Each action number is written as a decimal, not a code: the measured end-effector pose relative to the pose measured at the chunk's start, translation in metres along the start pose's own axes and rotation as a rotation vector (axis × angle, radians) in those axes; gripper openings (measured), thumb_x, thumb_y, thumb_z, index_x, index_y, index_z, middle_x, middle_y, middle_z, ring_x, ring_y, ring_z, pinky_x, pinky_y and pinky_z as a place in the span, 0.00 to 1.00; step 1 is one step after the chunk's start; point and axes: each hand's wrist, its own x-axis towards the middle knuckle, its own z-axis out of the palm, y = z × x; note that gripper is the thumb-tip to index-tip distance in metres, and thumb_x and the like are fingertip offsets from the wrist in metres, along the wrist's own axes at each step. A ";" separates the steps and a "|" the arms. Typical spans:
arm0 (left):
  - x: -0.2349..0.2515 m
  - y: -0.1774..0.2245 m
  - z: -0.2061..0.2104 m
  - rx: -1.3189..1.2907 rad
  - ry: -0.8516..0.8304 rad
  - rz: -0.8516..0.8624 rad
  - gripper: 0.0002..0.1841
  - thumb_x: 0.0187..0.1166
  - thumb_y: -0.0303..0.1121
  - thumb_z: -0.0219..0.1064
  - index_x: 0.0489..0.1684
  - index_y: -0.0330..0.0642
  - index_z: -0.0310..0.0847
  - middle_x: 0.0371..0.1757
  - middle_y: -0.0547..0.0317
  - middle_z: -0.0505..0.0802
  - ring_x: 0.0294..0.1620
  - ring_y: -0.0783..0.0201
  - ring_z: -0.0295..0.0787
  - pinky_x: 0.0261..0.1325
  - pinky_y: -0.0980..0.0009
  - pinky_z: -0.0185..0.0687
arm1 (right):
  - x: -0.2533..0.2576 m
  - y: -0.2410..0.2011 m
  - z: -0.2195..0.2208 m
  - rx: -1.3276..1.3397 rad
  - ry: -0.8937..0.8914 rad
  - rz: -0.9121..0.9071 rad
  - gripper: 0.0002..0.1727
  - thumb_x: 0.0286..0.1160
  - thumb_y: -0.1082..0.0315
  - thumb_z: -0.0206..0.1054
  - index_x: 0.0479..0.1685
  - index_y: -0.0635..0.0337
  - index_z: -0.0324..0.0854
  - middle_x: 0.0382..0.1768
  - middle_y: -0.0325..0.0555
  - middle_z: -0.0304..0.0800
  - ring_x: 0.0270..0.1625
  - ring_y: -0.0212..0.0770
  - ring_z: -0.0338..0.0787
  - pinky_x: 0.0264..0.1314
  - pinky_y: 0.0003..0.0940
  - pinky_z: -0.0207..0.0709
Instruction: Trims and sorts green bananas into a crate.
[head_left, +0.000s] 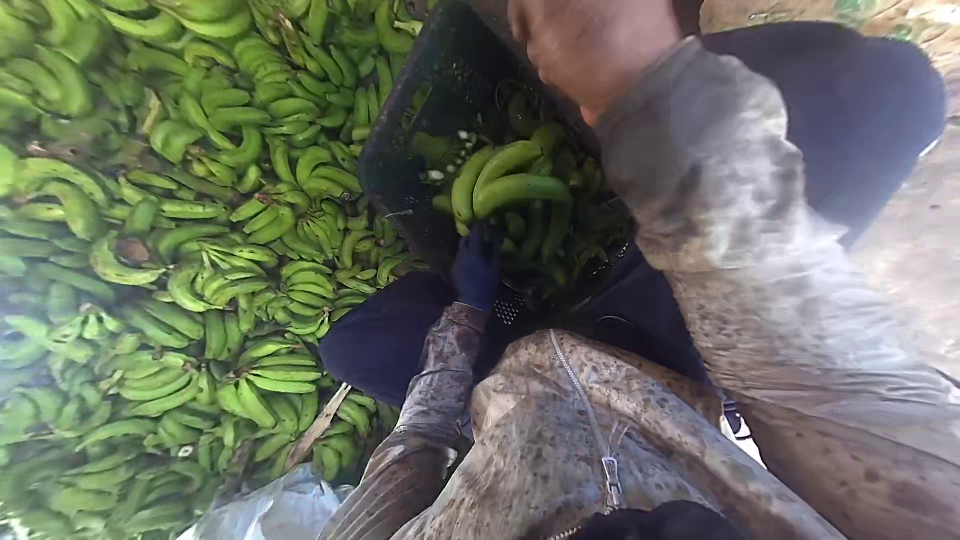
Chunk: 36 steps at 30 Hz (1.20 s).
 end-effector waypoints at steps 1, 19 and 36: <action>-0.003 0.000 0.006 -0.062 -0.020 -0.036 0.29 0.87 0.51 0.59 0.85 0.50 0.70 0.69 0.44 0.87 0.61 0.45 0.90 0.62 0.43 0.85 | -0.001 0.004 0.007 -0.269 -0.085 -0.015 0.15 0.85 0.60 0.66 0.38 0.63 0.88 0.31 0.48 0.87 0.35 0.41 0.87 0.43 0.40 0.81; 0.020 -0.029 0.005 -1.679 -0.269 -0.740 0.25 0.83 0.61 0.59 0.59 0.50 0.80 0.40 0.59 0.90 0.31 0.66 0.87 0.30 0.70 0.83 | -0.028 0.111 0.079 -1.116 -0.651 0.208 0.26 0.92 0.54 0.54 0.87 0.45 0.69 0.69 0.66 0.86 0.70 0.71 0.86 0.63 0.75 0.77; 0.083 -0.013 0.018 -2.550 -0.467 -0.581 0.27 0.87 0.62 0.47 0.28 0.50 0.73 0.12 0.69 0.72 0.06 0.73 0.66 0.09 0.78 0.67 | -0.014 0.114 0.073 -1.094 -0.634 0.307 0.26 0.90 0.54 0.58 0.83 0.51 0.73 0.67 0.66 0.86 0.71 0.70 0.85 0.66 0.74 0.76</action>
